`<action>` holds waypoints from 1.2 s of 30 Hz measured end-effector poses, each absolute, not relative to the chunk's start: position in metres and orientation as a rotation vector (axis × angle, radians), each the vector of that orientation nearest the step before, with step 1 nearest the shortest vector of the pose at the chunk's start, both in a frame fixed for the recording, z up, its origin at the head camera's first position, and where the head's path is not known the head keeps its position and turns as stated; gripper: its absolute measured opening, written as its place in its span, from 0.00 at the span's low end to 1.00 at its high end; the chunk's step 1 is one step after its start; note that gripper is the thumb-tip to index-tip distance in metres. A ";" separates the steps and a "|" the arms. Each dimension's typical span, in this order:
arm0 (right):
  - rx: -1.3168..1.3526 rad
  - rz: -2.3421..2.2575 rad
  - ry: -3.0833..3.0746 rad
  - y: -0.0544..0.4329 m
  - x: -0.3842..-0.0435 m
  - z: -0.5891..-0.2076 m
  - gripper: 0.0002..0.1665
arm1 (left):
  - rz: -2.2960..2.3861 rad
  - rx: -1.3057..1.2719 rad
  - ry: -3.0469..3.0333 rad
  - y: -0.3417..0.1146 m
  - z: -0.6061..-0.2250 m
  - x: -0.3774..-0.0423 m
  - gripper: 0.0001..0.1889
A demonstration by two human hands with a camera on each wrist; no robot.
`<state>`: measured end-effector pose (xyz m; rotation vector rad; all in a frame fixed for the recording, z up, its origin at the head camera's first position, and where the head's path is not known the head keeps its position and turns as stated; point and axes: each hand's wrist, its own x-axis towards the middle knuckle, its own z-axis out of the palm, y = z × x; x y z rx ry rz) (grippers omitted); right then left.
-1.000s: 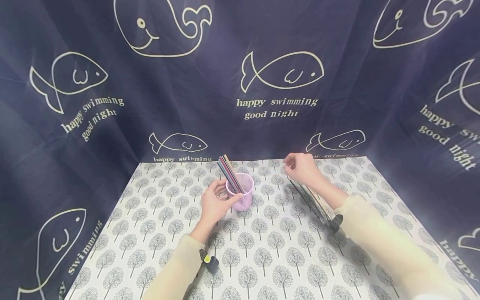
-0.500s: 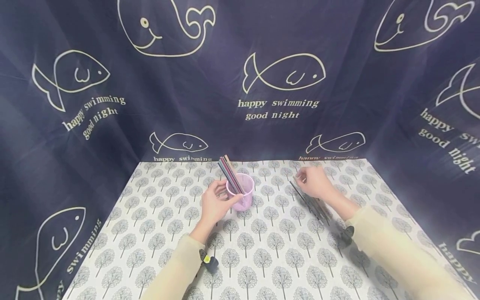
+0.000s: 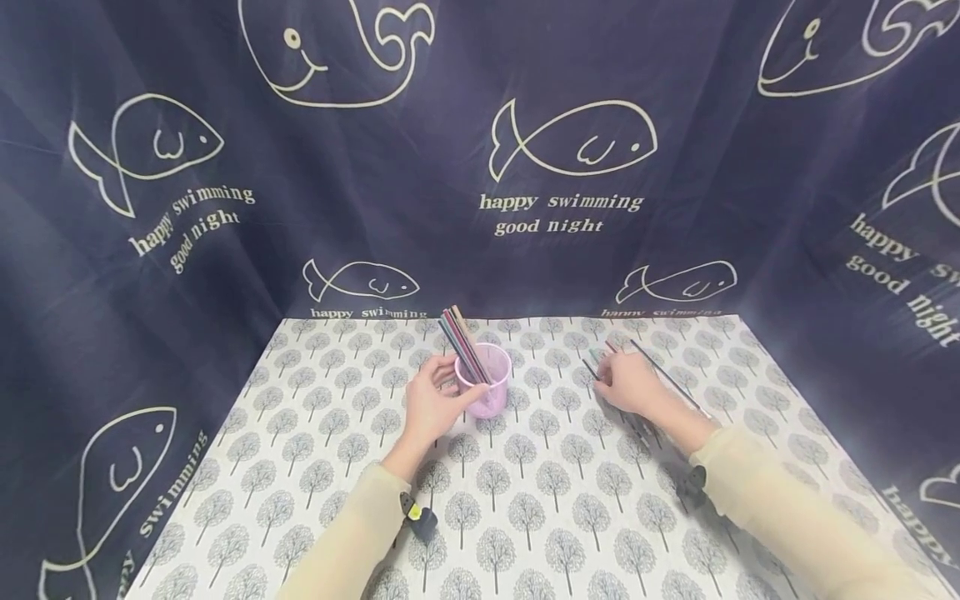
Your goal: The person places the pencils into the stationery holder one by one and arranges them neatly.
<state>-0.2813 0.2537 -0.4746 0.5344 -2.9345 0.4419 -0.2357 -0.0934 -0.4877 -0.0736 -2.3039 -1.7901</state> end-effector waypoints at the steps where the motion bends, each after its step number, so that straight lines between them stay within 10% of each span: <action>1: 0.527 0.422 -2.935 0.254 -0.282 -0.476 0.12 | -1.790 -0.072 -2.303 -0.093 -0.488 -0.236 0.36; 36: 0.460 0.965 -2.519 0.177 -0.308 -0.383 0.08 | -1.771 -0.110 -2.255 -0.092 -0.489 -0.234 0.34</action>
